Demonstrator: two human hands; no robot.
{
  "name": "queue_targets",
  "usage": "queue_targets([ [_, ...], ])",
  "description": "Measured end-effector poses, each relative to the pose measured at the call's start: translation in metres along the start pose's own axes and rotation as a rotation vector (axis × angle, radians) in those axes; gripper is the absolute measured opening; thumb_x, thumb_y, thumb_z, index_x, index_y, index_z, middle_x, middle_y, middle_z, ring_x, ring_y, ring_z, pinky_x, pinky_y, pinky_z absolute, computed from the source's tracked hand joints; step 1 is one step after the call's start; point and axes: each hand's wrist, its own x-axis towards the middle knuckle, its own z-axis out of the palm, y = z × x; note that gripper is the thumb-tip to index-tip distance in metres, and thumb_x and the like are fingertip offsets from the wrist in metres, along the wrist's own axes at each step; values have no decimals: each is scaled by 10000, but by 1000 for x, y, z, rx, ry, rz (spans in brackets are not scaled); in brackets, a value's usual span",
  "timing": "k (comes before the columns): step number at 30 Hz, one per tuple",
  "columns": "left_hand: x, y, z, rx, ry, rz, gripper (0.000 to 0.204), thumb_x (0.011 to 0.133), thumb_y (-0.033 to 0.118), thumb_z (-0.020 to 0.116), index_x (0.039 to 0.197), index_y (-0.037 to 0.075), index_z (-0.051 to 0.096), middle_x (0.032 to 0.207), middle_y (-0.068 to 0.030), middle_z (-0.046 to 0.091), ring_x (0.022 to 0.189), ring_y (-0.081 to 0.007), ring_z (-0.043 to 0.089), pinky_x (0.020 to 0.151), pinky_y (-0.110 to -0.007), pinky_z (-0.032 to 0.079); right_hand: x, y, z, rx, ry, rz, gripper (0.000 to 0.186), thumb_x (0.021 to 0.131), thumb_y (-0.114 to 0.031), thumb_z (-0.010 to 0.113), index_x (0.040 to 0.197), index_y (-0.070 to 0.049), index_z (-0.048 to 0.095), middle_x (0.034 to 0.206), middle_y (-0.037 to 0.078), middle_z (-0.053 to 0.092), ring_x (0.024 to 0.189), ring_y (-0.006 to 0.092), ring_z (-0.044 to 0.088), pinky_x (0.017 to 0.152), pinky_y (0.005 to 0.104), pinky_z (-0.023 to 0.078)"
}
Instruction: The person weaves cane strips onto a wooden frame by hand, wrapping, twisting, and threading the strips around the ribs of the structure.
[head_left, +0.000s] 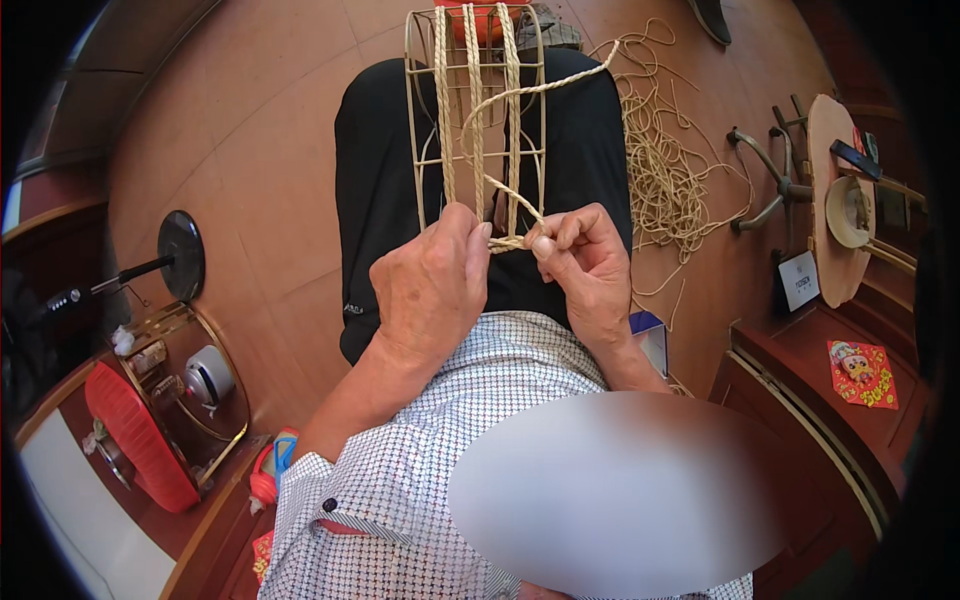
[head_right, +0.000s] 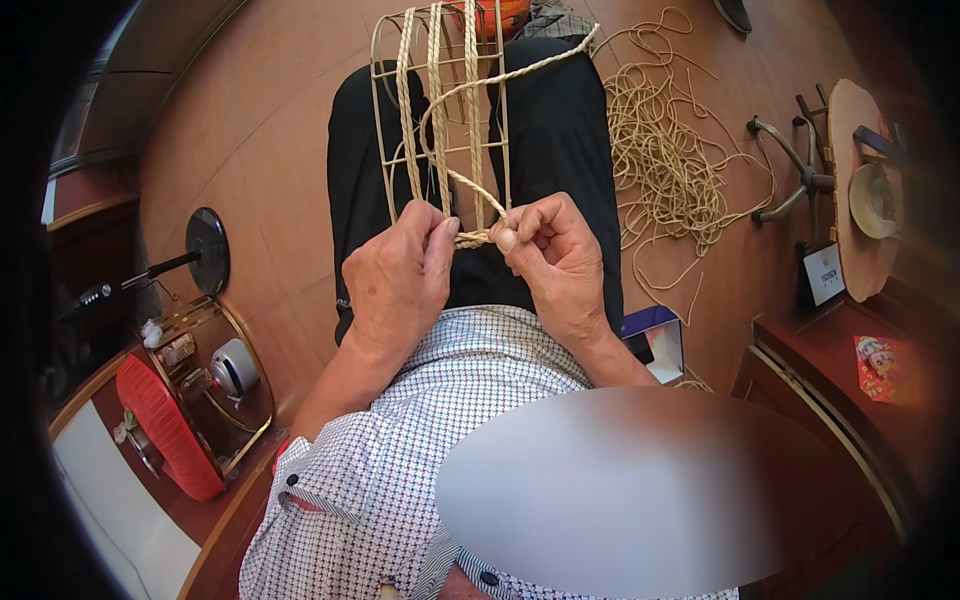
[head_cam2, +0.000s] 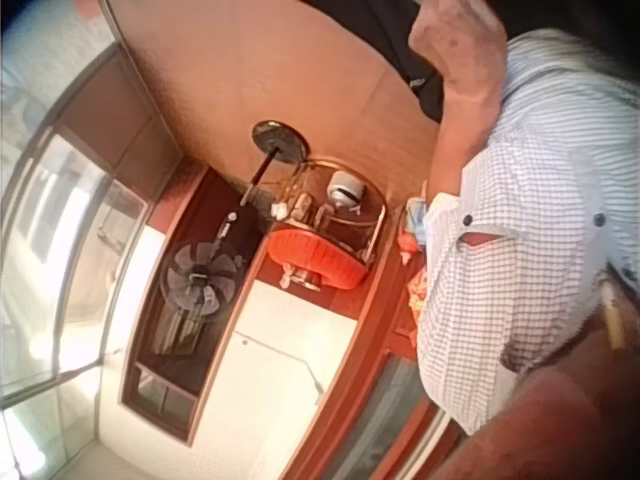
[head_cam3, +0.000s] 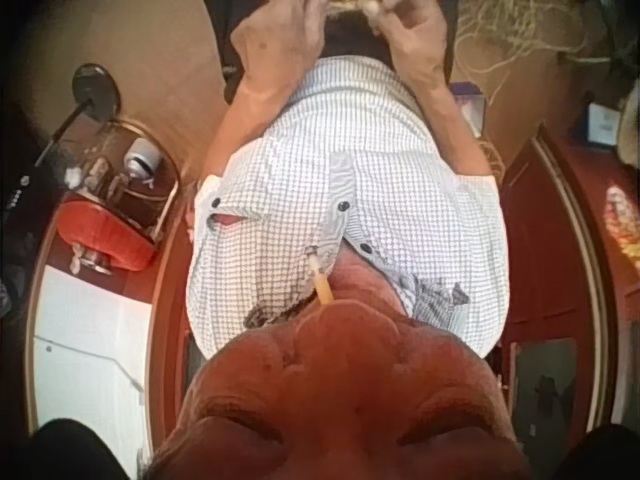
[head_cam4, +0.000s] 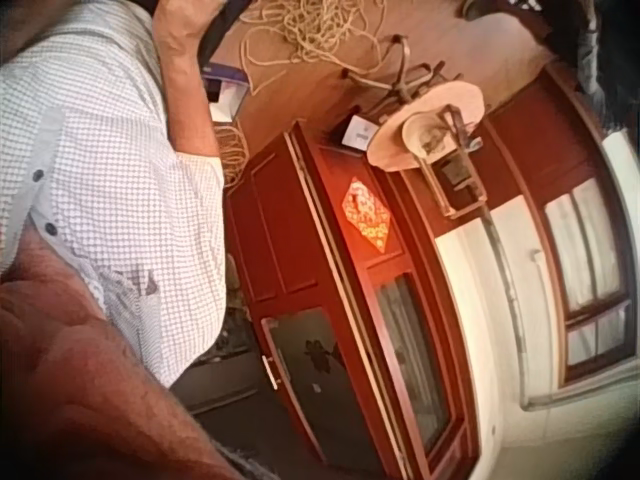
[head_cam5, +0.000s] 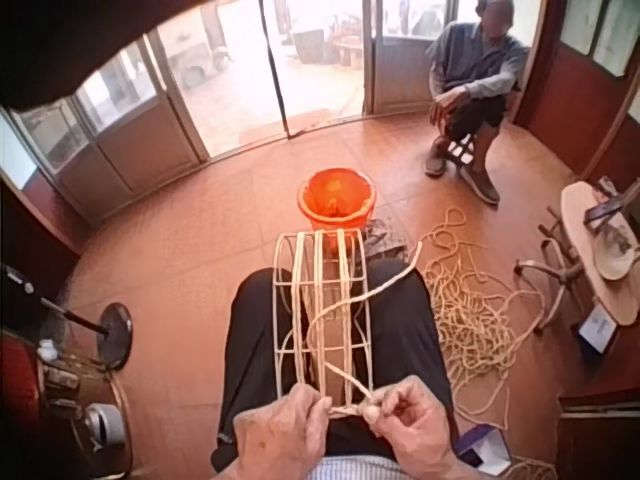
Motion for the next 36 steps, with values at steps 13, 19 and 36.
queue_targets([
  [13,-10,-25,-6,-92,-40,215,222,918,45,859,1127,50,783,878,-80,719,744,-201,701,650,-342,544,0,-5,-6,-7,-2,-35,234,1082,29,680,1002,-93,497,1086,62,688,855,32,538,751,211,487],
  [19,-10,-25,-7,37,39,345,239,890,54,877,1111,85,792,953,-68,718,820,-242,693,693,-360,562,0,-3,-8,-4,5,-35,239,1080,23,690,999,-92,497,1094,67,690,856,32,544,760,209,491],
  [36,-13,-30,29,105,273,639,441,851,14,878,1273,124,816,1160,-13,780,923,-176,685,792,-300,563,6,-16,-14,259,104,98,249,1043,-3,700,995,-123,487,1071,87,690,785,77,587,718,253,510],
])
